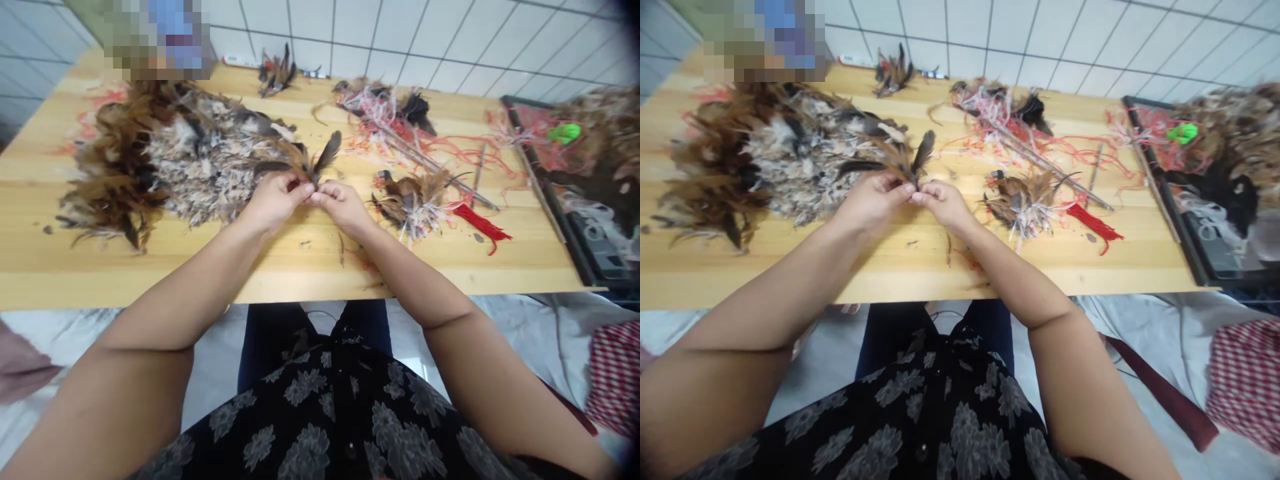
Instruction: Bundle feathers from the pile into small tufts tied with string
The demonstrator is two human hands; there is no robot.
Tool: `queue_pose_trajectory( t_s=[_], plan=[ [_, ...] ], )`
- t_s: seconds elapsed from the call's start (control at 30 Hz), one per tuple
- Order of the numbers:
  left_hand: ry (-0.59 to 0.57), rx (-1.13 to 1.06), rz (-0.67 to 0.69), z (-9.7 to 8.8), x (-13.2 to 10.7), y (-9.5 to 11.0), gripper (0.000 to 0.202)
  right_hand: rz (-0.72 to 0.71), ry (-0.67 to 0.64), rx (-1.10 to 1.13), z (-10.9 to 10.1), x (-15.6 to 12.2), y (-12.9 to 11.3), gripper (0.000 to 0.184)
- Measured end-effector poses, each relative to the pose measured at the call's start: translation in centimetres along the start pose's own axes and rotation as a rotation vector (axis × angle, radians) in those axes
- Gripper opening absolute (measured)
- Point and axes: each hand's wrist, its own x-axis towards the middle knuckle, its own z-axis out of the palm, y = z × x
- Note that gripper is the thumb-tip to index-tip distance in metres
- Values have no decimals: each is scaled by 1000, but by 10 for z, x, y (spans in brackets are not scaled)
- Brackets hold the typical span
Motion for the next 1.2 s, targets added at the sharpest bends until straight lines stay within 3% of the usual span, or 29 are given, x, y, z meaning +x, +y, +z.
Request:
queue_pose_trajectory(
  t_s=[0.07,0.17,0.23,0.3,0.37,0.47,0.5,0.57,0.7,0.87,1.03,1.13,1.2],
  plan=[
    [-2,34,28,-3,0,-5,26,-32,-21,-40,-1,2,6,63],
    [-62,-15,79,-4,-1,-3,47,-29,3,-147,-4,3,8,40],
    [-113,-11,113,-9,-2,6,55,-44,28,-213,-7,2,7,30],
    [-86,99,151,-19,-2,20,53,-75,44,-243,-11,1,5,34],
    [19,302,216,-34,0,35,36,-95,87,-230,-16,0,4,42],
    [329,485,320,-64,2,52,9,-114,167,-205,-22,-1,5,43],
    [432,516,339,-75,0,57,8,-118,184,-219,-23,-1,6,42],
    [513,570,305,-96,-12,64,11,-116,209,-248,-24,-1,7,43],
    [322,701,151,-121,-55,72,16,-119,212,-263,-23,-3,8,50],
    [23,755,114,-123,-91,52,26,-150,198,-303,-19,-3,11,55],
    [-140,849,31,-119,-86,27,22,-151,185,-375,-17,0,15,49],
    [-116,952,95,-118,-74,26,23,-159,171,-400,-16,4,18,49],
    [-74,963,164,-115,-66,36,30,-150,169,-412,-15,6,20,47]
  ],
)
